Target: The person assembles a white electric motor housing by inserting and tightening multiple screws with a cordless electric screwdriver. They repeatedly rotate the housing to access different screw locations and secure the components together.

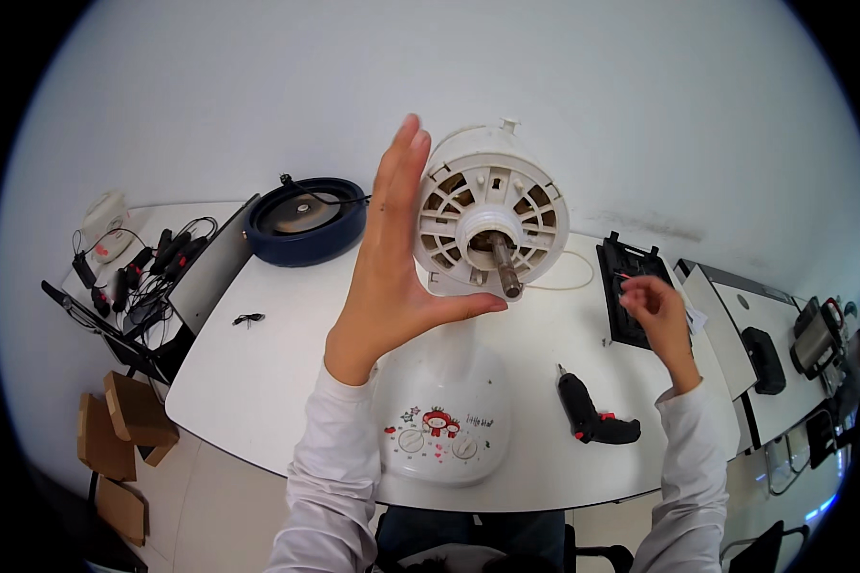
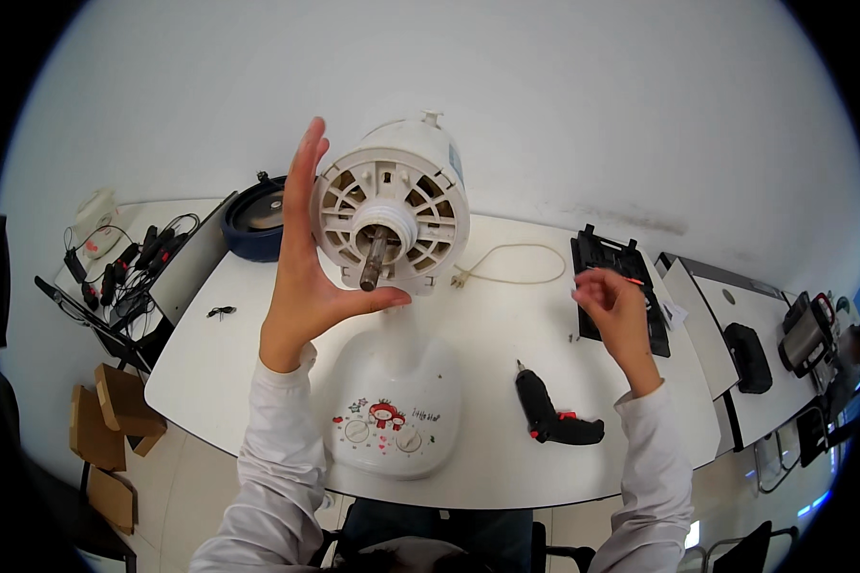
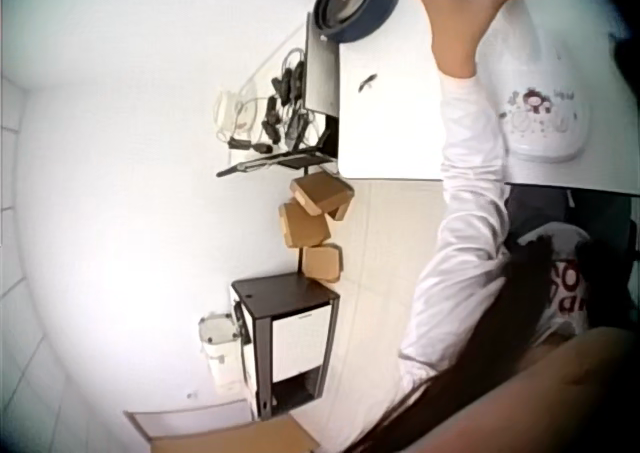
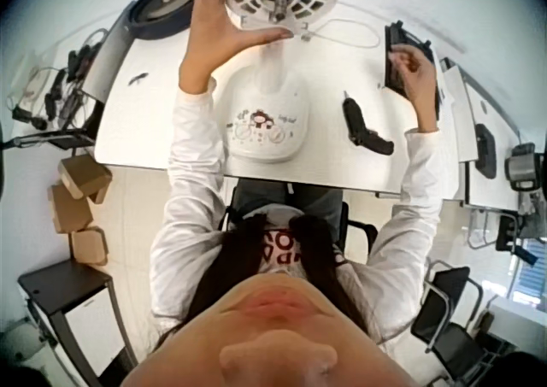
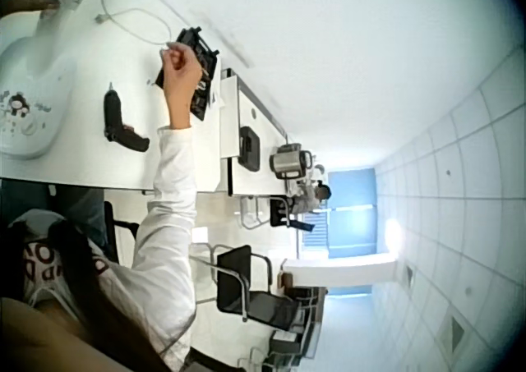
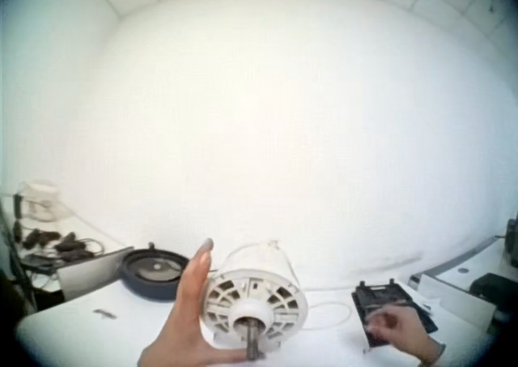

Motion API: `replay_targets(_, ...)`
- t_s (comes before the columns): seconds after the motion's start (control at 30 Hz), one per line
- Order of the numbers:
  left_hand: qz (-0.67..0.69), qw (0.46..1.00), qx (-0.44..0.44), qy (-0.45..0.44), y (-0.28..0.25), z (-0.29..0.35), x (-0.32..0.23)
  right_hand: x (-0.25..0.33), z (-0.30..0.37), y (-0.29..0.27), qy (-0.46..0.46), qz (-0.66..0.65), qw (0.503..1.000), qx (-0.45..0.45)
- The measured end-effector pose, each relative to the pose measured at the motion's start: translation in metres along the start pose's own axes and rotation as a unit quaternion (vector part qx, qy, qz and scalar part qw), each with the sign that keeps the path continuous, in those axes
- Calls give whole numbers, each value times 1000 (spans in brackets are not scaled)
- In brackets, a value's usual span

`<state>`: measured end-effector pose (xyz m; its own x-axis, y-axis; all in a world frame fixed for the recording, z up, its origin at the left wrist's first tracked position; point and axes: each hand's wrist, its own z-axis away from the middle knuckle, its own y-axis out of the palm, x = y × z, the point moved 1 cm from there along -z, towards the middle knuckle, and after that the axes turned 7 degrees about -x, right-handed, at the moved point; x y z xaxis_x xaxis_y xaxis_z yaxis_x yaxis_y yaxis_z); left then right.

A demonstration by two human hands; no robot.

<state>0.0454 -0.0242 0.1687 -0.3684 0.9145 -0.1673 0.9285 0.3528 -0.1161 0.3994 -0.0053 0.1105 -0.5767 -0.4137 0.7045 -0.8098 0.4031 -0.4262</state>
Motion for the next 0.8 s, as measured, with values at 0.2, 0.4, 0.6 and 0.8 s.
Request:
replay_targets(0.2, 91, 995, -38, -9, 15, 9, 15, 156, 12, 16, -164, -65, 984, 1)
replay_targets(0.4, 128, 989, -65, -21, 17, 5, 3, 201, 7, 35, -358, -66, 931, -17)
replay_targets(0.6, 46, 998, -45, 27, 10, 4, 5, 200, -16, 54, -353, -78, 932, 29)
replay_targets(0.8, 49, 997, -64, 2, 14, 3, -1, 193, -22, 66, -255, -222, 940, 50)
